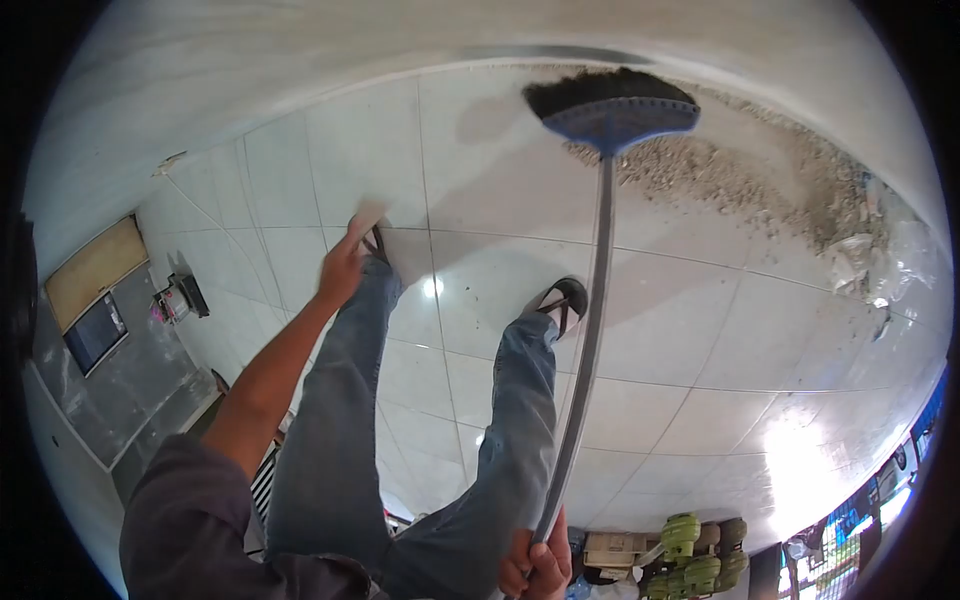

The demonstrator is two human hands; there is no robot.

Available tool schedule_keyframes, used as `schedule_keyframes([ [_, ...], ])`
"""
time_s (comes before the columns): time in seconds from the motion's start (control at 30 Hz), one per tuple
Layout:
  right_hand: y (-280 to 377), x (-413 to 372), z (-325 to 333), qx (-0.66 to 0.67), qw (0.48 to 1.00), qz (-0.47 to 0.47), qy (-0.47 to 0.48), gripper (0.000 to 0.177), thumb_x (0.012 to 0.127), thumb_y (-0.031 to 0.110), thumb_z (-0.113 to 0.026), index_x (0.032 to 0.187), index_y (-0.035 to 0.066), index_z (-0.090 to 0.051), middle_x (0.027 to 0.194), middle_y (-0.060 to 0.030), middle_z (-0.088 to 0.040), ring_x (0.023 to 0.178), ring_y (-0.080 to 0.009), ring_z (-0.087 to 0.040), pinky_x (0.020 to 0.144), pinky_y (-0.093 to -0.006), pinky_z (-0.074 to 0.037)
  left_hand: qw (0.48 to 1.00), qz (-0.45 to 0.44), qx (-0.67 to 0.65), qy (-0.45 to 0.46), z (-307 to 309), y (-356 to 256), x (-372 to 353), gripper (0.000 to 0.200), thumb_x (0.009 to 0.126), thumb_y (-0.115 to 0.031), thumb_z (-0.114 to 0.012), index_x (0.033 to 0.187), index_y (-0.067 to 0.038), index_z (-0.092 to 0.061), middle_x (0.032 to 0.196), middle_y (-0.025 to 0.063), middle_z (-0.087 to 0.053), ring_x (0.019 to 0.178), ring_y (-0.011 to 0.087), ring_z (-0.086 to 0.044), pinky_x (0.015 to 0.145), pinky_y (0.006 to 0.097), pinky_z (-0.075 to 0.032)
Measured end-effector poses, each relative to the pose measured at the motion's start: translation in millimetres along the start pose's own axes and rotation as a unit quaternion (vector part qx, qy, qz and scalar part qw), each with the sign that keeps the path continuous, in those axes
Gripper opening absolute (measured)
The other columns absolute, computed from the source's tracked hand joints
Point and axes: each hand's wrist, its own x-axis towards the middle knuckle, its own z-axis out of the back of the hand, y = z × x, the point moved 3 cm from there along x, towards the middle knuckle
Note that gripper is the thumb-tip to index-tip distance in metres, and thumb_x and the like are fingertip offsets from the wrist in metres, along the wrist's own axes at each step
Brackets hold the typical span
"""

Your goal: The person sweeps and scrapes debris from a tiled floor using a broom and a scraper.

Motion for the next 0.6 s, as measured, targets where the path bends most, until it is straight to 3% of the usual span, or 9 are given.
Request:
schedule_keyframes([
  [0.03,6,-15,-2,-0.024,1.000,-0.006,-0.013,0.037,0.097,0.011,-0.044,0.133,0.008,-0.035,0.067,-0.0034,-0.035,0.037,-0.0077,-0.029,0.030,-0.0209,-0.028,0.999,-0.018,0.049,0.003,32,36,-47,0.057,0.083,0.005,-0.048,0.138,-0.010,-0.042,0.133,0.0193,-0.050,0.113,0.0375,-0.054,0.091,0.0400,-0.046],
  [0.1,16,-38,-10,-0.064,0.996,-0.064,0.001,0.050,0.096,0.009,-0.044,0.142,0.012,-0.023,0.069,-0.0048,-0.038,0.041,-0.0106,-0.034,0.036,-0.0243,-0.034,0.984,0.150,0.093,0.025,92,72,-132,0.055,0.083,0.005,-0.046,0.137,-0.006,-0.042,0.138,0.0172,-0.046,0.119,0.0364,-0.051,0.096,0.0389,-0.044],
  [0.13,21,-44,-11,-0.087,0.991,-0.105,0.014,0.060,0.095,0.008,-0.044,0.146,0.015,-0.013,0.071,-0.0075,-0.039,0.045,-0.0142,-0.039,0.039,-0.0282,-0.039,0.976,0.180,0.125,0.014,110,103,-176,0.056,0.084,0.004,-0.046,0.139,-0.007,-0.039,0.131,0.0196,-0.051,0.110,0.0394,-0.056,0.087,0.0434,-0.047],
  [0.17,22,-50,-17,-0.107,0.983,-0.150,0.020,0.071,0.094,0.006,-0.044,0.151,0.018,-0.003,0.073,-0.0102,-0.040,0.049,-0.0179,-0.045,0.043,-0.0321,-0.044,0.950,0.289,0.121,0.011,130,94,-203,0.057,0.086,-0.001,-0.047,0.142,-0.006,-0.034,0.108,0.0247,-0.062,0.092,0.0414,-0.063,0.074,0.0457,-0.048],
  [0.23,8,-32,-36,-0.182,0.967,-0.161,0.075,0.066,0.096,0.008,-0.040,0.151,0.017,-0.003,0.073,-0.0047,-0.039,0.048,-0.0119,-0.041,0.041,-0.0269,-0.041,0.931,0.343,0.127,0.003,146,105,-258,0.059,0.088,-0.006,-0.049,0.144,-0.005,-0.030,0.081,0.0246,-0.064,0.075,0.0402,-0.064,0.064,0.0454,-0.048],
  [0.27,-7,-18,-50,-0.211,0.957,-0.153,0.123,0.066,0.097,0.008,-0.039,0.151,0.016,-0.003,0.072,-0.0034,-0.040,0.048,-0.0104,-0.041,0.040,-0.0253,-0.040,0.931,0.349,0.111,0.016,143,101,-269,0.059,0.088,-0.007,-0.050,0.144,-0.005,-0.029,0.078,0.0242,-0.064,0.074,0.0396,-0.064,0.064,0.0449,-0.048],
  [0.37,-53,42,-91,-0.229,0.950,-0.175,0.122,0.064,0.096,0.007,-0.040,0.151,0.013,-0.007,0.067,-0.0002,-0.041,0.044,-0.0069,-0.037,0.036,-0.0219,-0.037,0.928,0.358,0.080,0.059,121,92,-301,0.060,0.088,-0.011,-0.052,0.144,-0.005,-0.030,0.070,0.0217,-0.062,0.066,0.0373,-0.062,0.060,0.0454,-0.046],
  [0.47,-93,125,-77,-0.252,0.957,-0.084,0.113,0.056,0.092,0.010,-0.050,0.145,0.006,-0.030,0.078,-0.0026,-0.052,0.048,-0.0053,-0.041,0.034,-0.0207,-0.035,0.947,0.299,0.016,0.116,73,92,-305,0.060,0.088,-0.014,-0.052,0.144,-0.005,-0.031,0.067,0.0188,-0.059,0.061,0.0350,-0.058,0.059,0.0443,-0.045],
  [0.6,-22,137,-66,-0.313,0.944,-0.091,0.041,0.054,0.089,0.007,-0.054,0.141,0.004,-0.037,0.078,-0.0033,-0.056,0.047,-0.0040,-0.043,0.033,-0.0190,-0.033,0.931,0.312,-0.086,0.167,55,54,-295,0.060,0.088,-0.015,-0.052,0.143,-0.004,-0.031,0.066,0.0175,-0.059,0.060,0.0301,-0.059,0.057,0.0395,-0.046],
])
